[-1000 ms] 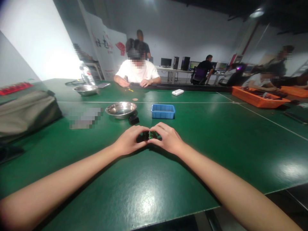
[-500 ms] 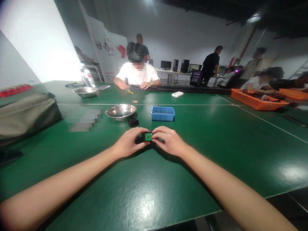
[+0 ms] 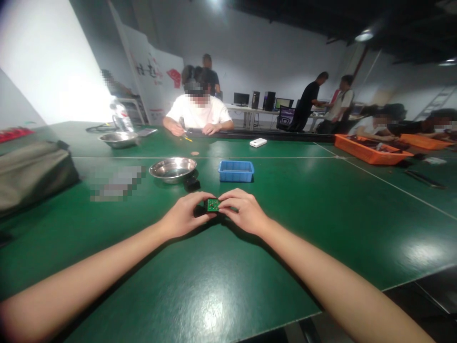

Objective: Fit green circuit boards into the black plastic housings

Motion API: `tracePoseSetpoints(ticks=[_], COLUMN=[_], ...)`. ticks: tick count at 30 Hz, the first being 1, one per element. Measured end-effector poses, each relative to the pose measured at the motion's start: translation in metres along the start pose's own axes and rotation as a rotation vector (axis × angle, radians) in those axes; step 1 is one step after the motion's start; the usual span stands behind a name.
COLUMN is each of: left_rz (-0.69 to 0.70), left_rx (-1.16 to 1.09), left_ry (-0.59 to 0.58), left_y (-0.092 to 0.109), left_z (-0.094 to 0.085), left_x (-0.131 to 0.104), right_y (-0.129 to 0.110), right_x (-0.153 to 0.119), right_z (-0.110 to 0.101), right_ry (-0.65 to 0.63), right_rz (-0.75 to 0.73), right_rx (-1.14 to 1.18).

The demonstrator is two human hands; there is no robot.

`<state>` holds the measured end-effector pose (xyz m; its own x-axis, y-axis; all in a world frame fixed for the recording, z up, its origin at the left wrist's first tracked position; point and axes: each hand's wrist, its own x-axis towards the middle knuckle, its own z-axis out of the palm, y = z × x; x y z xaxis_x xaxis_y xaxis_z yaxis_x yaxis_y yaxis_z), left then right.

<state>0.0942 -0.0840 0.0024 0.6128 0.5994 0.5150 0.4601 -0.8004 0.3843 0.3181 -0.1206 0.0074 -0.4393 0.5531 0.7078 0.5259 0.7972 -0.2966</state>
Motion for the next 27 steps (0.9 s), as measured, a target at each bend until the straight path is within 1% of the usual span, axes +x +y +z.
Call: tracePoseSetpoints(ticks=[6,13,17,22,25,27], left_rz=[0.003,-0.008,-0.002,0.004,0.031,0.053], left_rx=[0.015,0.007,-0.016,-0.023,-0.021,-0.020], left_ry=[0.000,-0.005,-0.003,0.014,0.030,0.046], left_y=[-0.0015,-0.0006,0.0003,0.0020,0.0034,0.0043], left_z=[0.0008,0.0006,0.0004,-0.0001,-0.0011,-0.0020], left_x=[-0.0006,-0.0004,-0.0002,-0.0005,-0.0004,-0.0002], right_y=[0.0001,0.0021,-0.0005,-0.0052,-0.0065,-0.0073], right_x=[-0.0001,-0.0011,-0.0015,-0.0014,-0.0009,-0.0004], right_z=[-0.0014,0.0002,-0.0011,-0.0027,-0.0031,-0.0033], right_ry=[0.005,0.000,-0.001,0.034,0.030,0.024], right_rz=[-0.026,-0.015,0.019,0.055,0.063,0.093], right_rx=[-0.031,-0.014,-0.009,0.007,0.024,0.055])
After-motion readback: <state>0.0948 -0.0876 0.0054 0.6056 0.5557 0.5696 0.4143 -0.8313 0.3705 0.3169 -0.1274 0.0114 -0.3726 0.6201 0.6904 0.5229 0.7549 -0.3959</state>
